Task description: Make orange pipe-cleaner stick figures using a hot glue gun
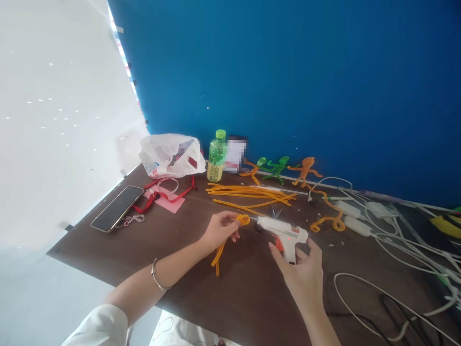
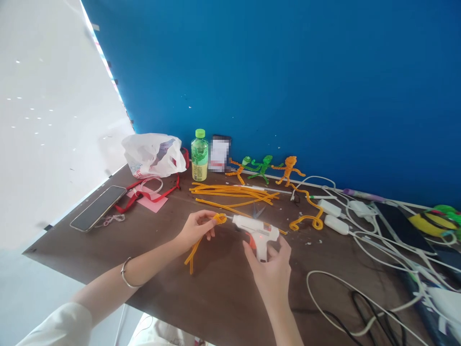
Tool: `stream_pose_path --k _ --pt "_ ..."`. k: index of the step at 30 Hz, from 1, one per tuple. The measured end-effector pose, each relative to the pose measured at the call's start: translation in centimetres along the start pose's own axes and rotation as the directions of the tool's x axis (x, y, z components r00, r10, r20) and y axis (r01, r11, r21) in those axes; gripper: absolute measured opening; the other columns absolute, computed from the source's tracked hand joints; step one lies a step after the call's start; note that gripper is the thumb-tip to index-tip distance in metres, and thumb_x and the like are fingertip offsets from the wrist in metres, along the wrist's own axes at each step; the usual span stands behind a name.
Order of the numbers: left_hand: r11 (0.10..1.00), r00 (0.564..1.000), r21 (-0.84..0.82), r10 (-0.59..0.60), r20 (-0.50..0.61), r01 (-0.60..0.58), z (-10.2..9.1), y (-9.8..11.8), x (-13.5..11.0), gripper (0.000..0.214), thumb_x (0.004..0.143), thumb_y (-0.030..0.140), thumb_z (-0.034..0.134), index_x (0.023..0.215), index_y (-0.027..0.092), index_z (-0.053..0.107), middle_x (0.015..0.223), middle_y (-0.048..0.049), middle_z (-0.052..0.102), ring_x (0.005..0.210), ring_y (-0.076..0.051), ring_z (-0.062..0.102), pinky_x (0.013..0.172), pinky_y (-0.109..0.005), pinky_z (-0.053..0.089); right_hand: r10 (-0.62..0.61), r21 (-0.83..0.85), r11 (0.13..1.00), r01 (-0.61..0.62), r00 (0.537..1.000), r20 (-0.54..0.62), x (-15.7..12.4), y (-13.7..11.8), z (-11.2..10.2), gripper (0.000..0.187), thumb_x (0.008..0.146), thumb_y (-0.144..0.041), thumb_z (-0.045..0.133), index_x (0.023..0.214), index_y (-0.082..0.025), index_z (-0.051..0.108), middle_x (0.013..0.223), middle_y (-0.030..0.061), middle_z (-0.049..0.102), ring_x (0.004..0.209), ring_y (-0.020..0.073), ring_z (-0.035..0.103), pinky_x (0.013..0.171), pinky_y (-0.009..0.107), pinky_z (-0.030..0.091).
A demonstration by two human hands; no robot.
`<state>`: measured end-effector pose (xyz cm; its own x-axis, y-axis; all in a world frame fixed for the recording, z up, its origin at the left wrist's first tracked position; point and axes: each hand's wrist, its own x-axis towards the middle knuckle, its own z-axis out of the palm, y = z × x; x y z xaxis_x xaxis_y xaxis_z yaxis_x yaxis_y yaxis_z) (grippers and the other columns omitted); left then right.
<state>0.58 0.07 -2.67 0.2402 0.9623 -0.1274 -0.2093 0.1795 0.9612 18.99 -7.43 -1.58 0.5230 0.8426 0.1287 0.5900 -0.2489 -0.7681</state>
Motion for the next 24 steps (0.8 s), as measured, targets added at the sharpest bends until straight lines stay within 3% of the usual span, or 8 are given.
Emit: stream_pose_path --k 3,9,24 --pt "1.000 1.000 0.016 -0.018 -0.007 0.018 0.1 0.3 0.0 0.038 0.068 0.037 0.066 0.091 0.009 0.057 0.059 0.0004 0.058 0.044 -0.009 0.055 0.039 -0.020 0.044 0.029 0.179 0.983 -0.032 0.999 0.016 -0.1 0.5 0.4 0.086 0.057 -0.042 0.074 0.123 -0.020 0.024 0.083 0.0075 0.071 0.074 0.0234 0.066 0.073 0.037 0.046" --pt "0.999 0.999 0.033 -0.028 -0.023 0.028 0.3 0.8 -0.1 0.040 0.067 0.039 0.067 0.090 0.008 0.057 0.052 0.0022 0.056 0.041 -0.008 0.053 0.038 -0.019 0.043 -0.071 0.391 0.917 0.077 0.997 -0.030 0.0 0.9 0.7 0.083 0.057 -0.032 0.077 0.117 -0.023 0.020 0.083 0.0066 0.068 0.074 0.0204 0.066 0.075 0.039 0.048" --pt "0.996 0.999 0.071 -0.045 -0.013 0.046 0.3 0.8 -0.2 0.040 0.068 0.041 0.065 0.092 0.009 0.058 0.048 0.0026 0.056 0.037 -0.007 0.049 0.038 -0.019 0.041 -0.090 0.355 0.927 0.120 0.991 -0.101 0.2 1.1 0.6 0.075 0.058 -0.030 0.075 0.109 -0.023 0.021 0.082 0.0058 0.065 0.062 0.0175 0.065 0.070 0.038 0.049"
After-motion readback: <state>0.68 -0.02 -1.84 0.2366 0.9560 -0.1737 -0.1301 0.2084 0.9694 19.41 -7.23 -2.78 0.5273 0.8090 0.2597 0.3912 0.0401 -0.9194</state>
